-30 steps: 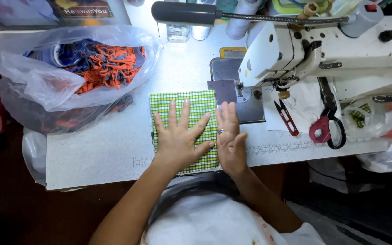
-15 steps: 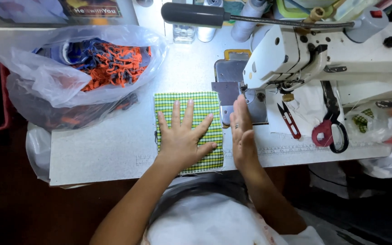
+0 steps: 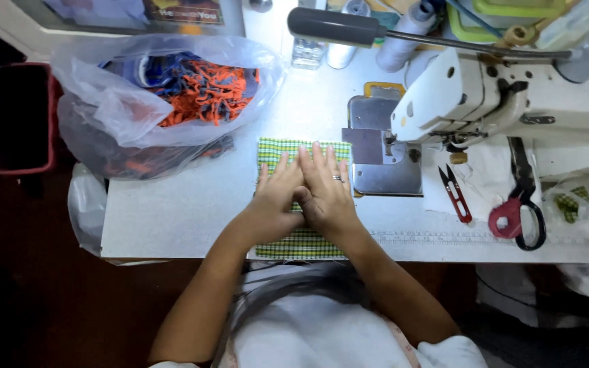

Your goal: Sorting and untangling fabric scraps and smoothing a piece of checkered cloth on a sewing table

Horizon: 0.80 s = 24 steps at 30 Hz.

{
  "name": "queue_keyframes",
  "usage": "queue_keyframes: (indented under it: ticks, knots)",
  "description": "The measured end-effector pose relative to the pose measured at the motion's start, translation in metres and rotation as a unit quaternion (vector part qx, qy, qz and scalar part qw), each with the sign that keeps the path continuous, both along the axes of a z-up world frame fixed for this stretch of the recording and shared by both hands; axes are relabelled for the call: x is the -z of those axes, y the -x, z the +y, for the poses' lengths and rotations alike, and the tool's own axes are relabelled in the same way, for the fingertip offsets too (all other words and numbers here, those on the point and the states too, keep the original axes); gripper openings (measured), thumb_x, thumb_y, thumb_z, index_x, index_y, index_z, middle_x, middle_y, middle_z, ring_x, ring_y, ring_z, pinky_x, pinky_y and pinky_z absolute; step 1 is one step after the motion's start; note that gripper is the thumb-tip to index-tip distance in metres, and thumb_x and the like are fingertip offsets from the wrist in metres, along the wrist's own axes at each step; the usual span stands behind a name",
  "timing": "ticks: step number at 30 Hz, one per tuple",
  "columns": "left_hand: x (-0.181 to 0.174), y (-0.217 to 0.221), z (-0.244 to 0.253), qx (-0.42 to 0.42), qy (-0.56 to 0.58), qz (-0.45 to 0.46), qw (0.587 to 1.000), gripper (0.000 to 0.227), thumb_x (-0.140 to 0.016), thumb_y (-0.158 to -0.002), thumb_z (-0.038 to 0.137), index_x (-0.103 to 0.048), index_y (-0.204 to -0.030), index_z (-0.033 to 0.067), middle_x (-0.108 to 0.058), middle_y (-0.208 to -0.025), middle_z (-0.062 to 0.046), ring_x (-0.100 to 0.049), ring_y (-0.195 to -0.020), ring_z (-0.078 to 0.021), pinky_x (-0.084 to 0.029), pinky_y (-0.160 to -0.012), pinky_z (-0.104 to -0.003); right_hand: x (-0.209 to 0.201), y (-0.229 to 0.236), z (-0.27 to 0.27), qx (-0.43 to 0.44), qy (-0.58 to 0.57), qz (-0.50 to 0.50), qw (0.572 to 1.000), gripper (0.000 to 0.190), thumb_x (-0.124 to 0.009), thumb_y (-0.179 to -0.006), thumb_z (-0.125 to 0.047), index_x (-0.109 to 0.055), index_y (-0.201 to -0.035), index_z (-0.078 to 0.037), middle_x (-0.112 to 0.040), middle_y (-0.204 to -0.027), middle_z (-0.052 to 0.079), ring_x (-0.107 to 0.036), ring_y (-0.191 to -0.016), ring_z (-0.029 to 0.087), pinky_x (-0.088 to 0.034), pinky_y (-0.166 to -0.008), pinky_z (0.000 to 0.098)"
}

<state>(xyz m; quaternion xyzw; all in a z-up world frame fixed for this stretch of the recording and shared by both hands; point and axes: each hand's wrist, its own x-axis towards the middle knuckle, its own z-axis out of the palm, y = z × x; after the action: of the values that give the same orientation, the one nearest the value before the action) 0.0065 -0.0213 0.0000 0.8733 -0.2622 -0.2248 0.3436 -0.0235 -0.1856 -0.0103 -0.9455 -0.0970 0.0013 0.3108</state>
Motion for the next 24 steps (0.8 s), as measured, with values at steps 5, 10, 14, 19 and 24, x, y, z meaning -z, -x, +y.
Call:
queue_keyframes:
  ticks: [5, 10, 14, 19, 24]
  knots:
    - [-0.024, 0.005, 0.037, -0.274, 0.521, 0.135, 0.797, 0.065, -0.042, -0.104, 0.019, -0.018, -0.161, 0.001, -0.017, -0.168, -0.023, -0.014, -0.155, -0.0384, -0.008, -0.126, -0.056, 0.003, 0.002, 0.007, -0.005, 0.121, -0.066, 0.99, 0.068, -0.032, -0.103, -0.068, -0.04, -0.158, -0.03, -0.026, -0.166, 0.017, -0.012, -0.153, 0.046, -0.007, -0.117, 0.0683]
    - [0.005, 0.017, 0.033, -0.279, 0.578, 0.15, 0.752, 0.085, -0.027, -0.103, 0.066, -0.007, -0.164, 0.011, -0.014, -0.169, -0.019, -0.007, -0.156, -0.0409, -0.002, -0.125, -0.055, 0.002, 0.002, 0.011, -0.003, 0.151, -0.094, 0.984, 0.071, -0.038, -0.098, -0.073, -0.045, -0.155, -0.031, -0.031, -0.163, 0.019, -0.016, -0.152, 0.049, -0.009, -0.114, 0.0744]
    - [0.004, 0.026, 0.016, -0.276, 0.599, 0.121, 0.742, 0.087, -0.026, -0.103, 0.07, -0.011, -0.163, 0.0085, -0.015, -0.168, -0.021, -0.009, -0.156, -0.0411, -0.004, -0.127, -0.052, -0.001, 0.002, 0.012, 0.001, 0.157, -0.094, 0.983, 0.071, -0.042, -0.097, -0.073, -0.044, -0.155, -0.032, -0.032, -0.163, 0.02, -0.017, -0.151, 0.05, -0.011, -0.111, 0.0773]
    - [-0.011, 0.033, 0.014, -0.263, 0.533, 0.107, 0.797, 0.088, -0.018, -0.1, 0.072, -0.008, -0.164, 0.0122, -0.012, -0.17, -0.019, -0.006, -0.156, -0.0396, -0.003, -0.127, -0.053, 0.003, 0.002, 0.012, 0.001, 0.165, -0.1, 0.981, 0.071, -0.044, -0.097, -0.072, -0.045, -0.155, -0.033, -0.032, -0.162, 0.02, -0.017, -0.151, 0.051, -0.013, -0.11, 0.078]
    - [-0.011, 0.035, 0.012, -0.254, 0.53, 0.125, 0.799, 0.09, -0.021, -0.098, 0.074, -0.006, -0.164, 0.0156, -0.008, -0.17, -0.02, -0.003, -0.156, -0.0418, -0.002, -0.125, -0.059, -0.001, 0.002, 0.013, -0.003, 0.159, -0.099, 0.982, 0.071, -0.042, -0.097, -0.073, -0.044, -0.155, -0.032, -0.032, -0.162, 0.021, -0.017, -0.151, 0.051, -0.012, -0.11, 0.0783]
